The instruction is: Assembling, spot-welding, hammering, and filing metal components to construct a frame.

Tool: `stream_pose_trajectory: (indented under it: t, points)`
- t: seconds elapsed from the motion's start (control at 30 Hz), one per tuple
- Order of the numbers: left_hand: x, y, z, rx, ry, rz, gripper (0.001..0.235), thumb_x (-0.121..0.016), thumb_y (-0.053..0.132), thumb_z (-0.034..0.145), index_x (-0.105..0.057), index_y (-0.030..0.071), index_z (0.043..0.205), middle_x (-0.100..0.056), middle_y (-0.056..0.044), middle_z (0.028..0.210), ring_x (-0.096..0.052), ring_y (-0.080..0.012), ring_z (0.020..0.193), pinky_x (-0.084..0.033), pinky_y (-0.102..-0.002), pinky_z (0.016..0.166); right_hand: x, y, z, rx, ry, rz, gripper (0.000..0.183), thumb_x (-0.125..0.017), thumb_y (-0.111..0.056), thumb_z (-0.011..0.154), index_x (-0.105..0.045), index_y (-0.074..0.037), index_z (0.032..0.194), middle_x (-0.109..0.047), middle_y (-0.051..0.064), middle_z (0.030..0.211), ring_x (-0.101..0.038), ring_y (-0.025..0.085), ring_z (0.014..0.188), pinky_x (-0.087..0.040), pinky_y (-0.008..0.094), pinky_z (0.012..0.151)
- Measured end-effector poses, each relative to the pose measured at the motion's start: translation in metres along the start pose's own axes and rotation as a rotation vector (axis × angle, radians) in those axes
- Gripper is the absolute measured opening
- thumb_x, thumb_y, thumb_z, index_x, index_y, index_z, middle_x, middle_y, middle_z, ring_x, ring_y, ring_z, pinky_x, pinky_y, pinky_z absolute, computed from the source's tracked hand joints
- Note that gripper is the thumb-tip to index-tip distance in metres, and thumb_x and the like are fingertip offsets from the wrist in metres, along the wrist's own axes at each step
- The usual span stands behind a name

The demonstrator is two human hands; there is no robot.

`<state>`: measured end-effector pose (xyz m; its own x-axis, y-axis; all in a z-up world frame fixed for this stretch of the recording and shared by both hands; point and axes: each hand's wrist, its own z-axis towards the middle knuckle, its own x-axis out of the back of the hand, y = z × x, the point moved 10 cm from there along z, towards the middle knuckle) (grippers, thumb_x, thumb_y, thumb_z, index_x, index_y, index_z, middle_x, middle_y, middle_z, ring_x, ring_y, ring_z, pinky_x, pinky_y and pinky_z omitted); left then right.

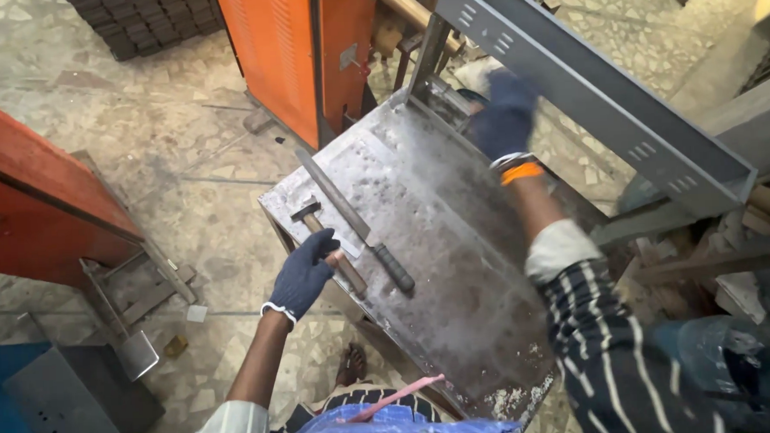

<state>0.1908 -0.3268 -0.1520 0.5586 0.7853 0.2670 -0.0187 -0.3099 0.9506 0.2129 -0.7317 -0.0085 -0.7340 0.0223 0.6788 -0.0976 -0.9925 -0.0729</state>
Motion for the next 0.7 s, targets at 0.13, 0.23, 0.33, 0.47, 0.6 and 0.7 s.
stream_pose_trajectory:
  t: [0.13, 0.23, 0.33, 0.47, 0.6, 0.7]
  points:
    - [0.011, -0.012, 0.001, -0.025, 0.201, -0.011, 0.039, -0.069, 0.025, 0.094, -0.07, -0.001, 0.123, -0.079, -0.015, 0.098, -0.074, -0.0215, 0.089, -0.056, -0.033, 0.082, -0.064, -0.122, -0.073, 0.101, -0.264, 0.253, 0.009, -0.068, -0.018, 0.085, -0.071, -0.011, 0.09, -0.07, 0.013, 0.093, -0.066, 0.036, 0.09, -0.053, 0.047, 0.082]
    - [0.017, -0.054, -0.007, 0.264, 0.334, -0.363, 0.031, -0.067, 0.021, 0.093, -0.074, -0.005, 0.108, -0.078, -0.012, 0.082, -0.076, -0.0177, 0.071, -0.059, -0.031, 0.065, -0.124, -0.176, -0.146, 0.037, -0.395, 0.348, 0.027, -0.072, -0.022, 0.072, -0.074, -0.014, 0.098, -0.072, 0.011, 0.099, -0.067, 0.035, 0.094, -0.053, 0.049, 0.084]
    - [0.017, -0.064, -0.019, 0.336, 0.354, -0.291, 0.029, -0.069, 0.019, 0.093, -0.073, -0.009, 0.1, -0.074, -0.017, 0.07, -0.069, -0.02, 0.056, -0.054, -0.032, 0.053, -0.137, -0.197, -0.189, -0.194, -0.474, 0.26, 0.038, -0.074, -0.022, 0.075, -0.069, -0.012, 0.111, -0.069, 0.015, 0.104, -0.063, 0.038, 0.096, -0.05, 0.053, 0.082]
    - [0.001, -0.096, -0.027, 0.341, 0.267, -0.363, 0.028, -0.069, 0.021, 0.093, -0.072, -0.006, 0.099, -0.075, -0.015, 0.074, -0.07, -0.0195, 0.057, -0.054, -0.031, 0.052, -0.177, -0.189, -0.24, -0.275, -0.644, 0.271, 0.031, -0.07, -0.013, 0.076, -0.065, -0.009, 0.107, -0.063, 0.021, 0.106, -0.062, 0.04, 0.098, -0.05, 0.052, 0.083]
    - [-0.01, -0.117, -0.034, 0.382, 0.215, -0.414, 0.03, -0.067, 0.024, 0.094, -0.07, -0.003, 0.106, -0.076, -0.013, 0.078, -0.071, -0.0172, 0.062, -0.055, -0.029, 0.055, -0.164, -0.187, -0.219, -0.244, -0.712, 0.357, 0.03, -0.072, -0.018, 0.079, -0.069, -0.007, 0.107, -0.067, 0.021, 0.108, -0.061, 0.042, 0.106, -0.05, 0.05, 0.094]
    - [-0.009, -0.131, -0.033, 0.385, 0.238, -0.364, 0.033, -0.067, 0.025, 0.094, -0.071, -0.005, 0.108, -0.077, -0.014, 0.08, -0.072, -0.0188, 0.064, -0.054, -0.031, 0.055, -0.177, -0.174, -0.233, -0.338, -0.619, 0.537, 0.05, -0.075, -0.021, 0.078, -0.067, -0.002, 0.123, -0.067, 0.023, 0.121, -0.062, 0.041, 0.113, -0.048, 0.048, 0.099]
